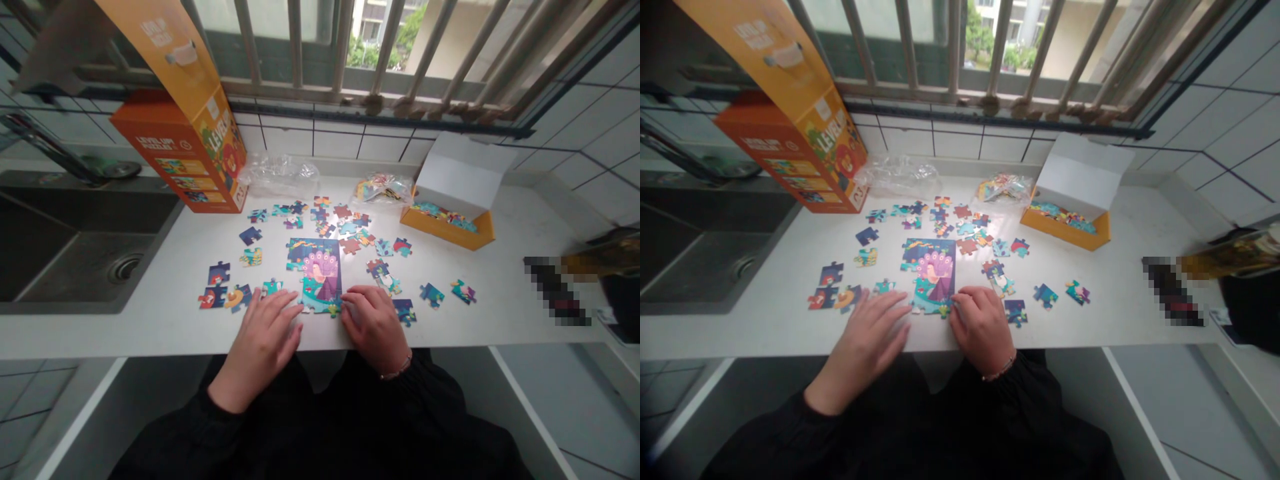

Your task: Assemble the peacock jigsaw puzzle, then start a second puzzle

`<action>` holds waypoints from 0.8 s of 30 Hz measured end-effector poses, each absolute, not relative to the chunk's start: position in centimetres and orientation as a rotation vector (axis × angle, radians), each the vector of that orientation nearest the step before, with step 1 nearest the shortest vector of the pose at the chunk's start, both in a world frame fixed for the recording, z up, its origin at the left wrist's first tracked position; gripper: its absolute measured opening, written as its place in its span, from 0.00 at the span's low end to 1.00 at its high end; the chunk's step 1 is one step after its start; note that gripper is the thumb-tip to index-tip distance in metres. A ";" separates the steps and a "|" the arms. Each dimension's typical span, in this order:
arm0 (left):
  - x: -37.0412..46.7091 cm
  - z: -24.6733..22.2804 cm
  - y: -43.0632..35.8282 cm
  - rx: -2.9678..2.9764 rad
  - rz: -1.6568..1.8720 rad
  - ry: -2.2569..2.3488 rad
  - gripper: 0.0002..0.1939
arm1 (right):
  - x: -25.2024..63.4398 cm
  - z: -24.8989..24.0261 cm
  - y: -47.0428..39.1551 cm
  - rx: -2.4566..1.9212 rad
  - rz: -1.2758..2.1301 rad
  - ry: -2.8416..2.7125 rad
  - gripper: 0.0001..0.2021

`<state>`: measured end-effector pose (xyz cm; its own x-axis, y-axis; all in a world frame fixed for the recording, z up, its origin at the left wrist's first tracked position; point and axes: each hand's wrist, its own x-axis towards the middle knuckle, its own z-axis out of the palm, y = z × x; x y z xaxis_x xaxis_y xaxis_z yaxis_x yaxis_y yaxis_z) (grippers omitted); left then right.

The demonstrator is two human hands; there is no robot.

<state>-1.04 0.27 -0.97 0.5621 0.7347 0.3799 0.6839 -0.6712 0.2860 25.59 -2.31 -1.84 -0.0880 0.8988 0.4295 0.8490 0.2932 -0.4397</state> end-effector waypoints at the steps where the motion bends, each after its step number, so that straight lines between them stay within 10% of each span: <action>1: -0.7 -1.0 0.0 2.702 0.700 1.177 0.17 | 25.9 -1.9 -2.4 -1.615 0.046 -1.887 0.08; 8: 0.0 -1.1 -0.2 2.752 0.628 1.108 0.17 | 30.6 -1.9 -3.1 -2.086 -0.258 -1.670 0.24; 24: -0.2 -2.1 -0.4 2.704 0.922 1.071 0.10 | 34.6 -0.7 -2.9 -1.938 -0.018 -1.758 0.26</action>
